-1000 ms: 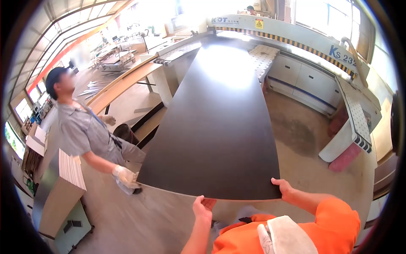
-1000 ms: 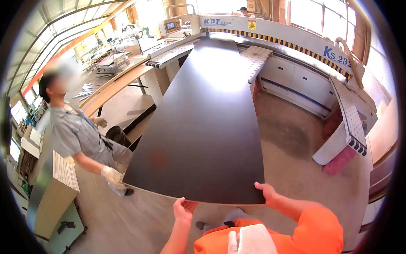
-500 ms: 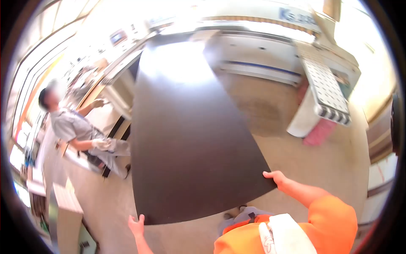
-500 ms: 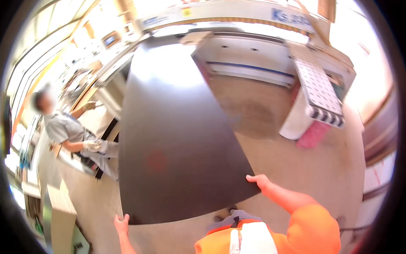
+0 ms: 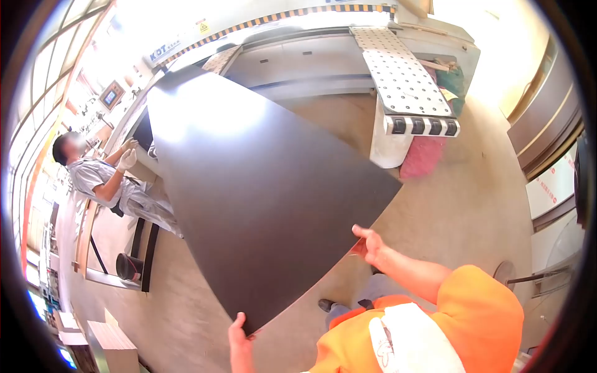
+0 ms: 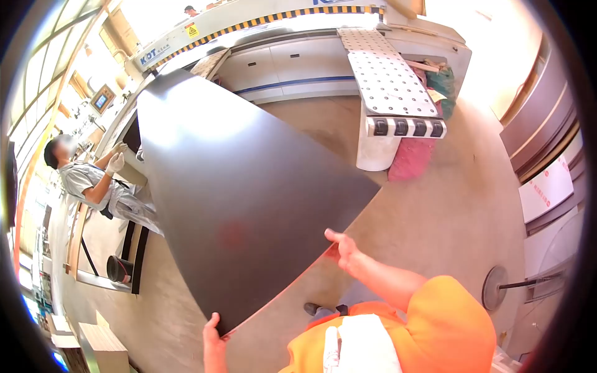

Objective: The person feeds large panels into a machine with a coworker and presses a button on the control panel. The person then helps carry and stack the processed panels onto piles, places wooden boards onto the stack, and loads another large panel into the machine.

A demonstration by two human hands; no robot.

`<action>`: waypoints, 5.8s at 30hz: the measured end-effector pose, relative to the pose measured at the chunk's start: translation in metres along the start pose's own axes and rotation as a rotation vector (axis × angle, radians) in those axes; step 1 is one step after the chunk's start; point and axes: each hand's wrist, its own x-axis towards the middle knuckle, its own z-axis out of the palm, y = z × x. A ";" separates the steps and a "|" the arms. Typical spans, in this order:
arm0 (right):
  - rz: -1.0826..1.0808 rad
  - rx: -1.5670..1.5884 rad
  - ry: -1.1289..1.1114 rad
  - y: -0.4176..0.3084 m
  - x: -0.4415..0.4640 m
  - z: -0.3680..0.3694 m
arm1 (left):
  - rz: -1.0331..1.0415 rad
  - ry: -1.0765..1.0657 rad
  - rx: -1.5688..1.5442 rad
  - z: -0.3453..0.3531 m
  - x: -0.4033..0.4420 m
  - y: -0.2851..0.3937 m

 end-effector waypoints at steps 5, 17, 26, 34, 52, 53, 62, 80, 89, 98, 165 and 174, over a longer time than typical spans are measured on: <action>-0.232 0.128 0.122 -0.146 0.012 -0.077 | -0.026 -0.152 -0.119 0.177 -0.069 -0.040; -0.737 -0.018 0.288 -0.329 0.008 -0.278 | -0.386 -0.592 0.208 0.600 -0.039 -0.187; -1.022 -1.316 0.250 -0.384 0.089 -0.173 | 0.417 -0.906 0.870 0.648 0.074 -0.073; -0.943 -1.785 0.387 -0.475 0.233 -0.102 | 0.201 -0.263 0.235 0.534 0.278 0.110; -1.076 -1.831 0.336 -0.690 0.486 0.000 | 0.313 0.353 -0.594 0.708 0.481 0.461; -1.114 -1.854 0.323 -0.696 0.506 0.009 | 0.343 0.302 -0.689 0.712 0.469 0.479; -1.082 -1.474 0.231 -0.741 0.621 0.176 | 0.220 0.332 -0.670 0.694 0.538 0.585; -0.091 0.317 0.325 -0.780 0.788 0.393 | 0.253 0.440 -0.852 0.615 0.584 0.672; -0.008 0.340 0.252 -0.784 0.884 0.499 | 0.308 0.477 -0.908 0.601 0.642 0.708; -0.050 0.204 0.209 -0.834 1.061 0.587 | 0.032 0.610 -0.313 0.638 0.656 0.765; -0.548 -1.419 -1.777 -0.377 1.272 1.382 | 0.921 1.009 0.840 0.609 1.031 1.230; -1.041 -1.651 -1.643 -0.245 1.056 1.183 | 0.160 1.368 0.253 0.685 0.684 0.817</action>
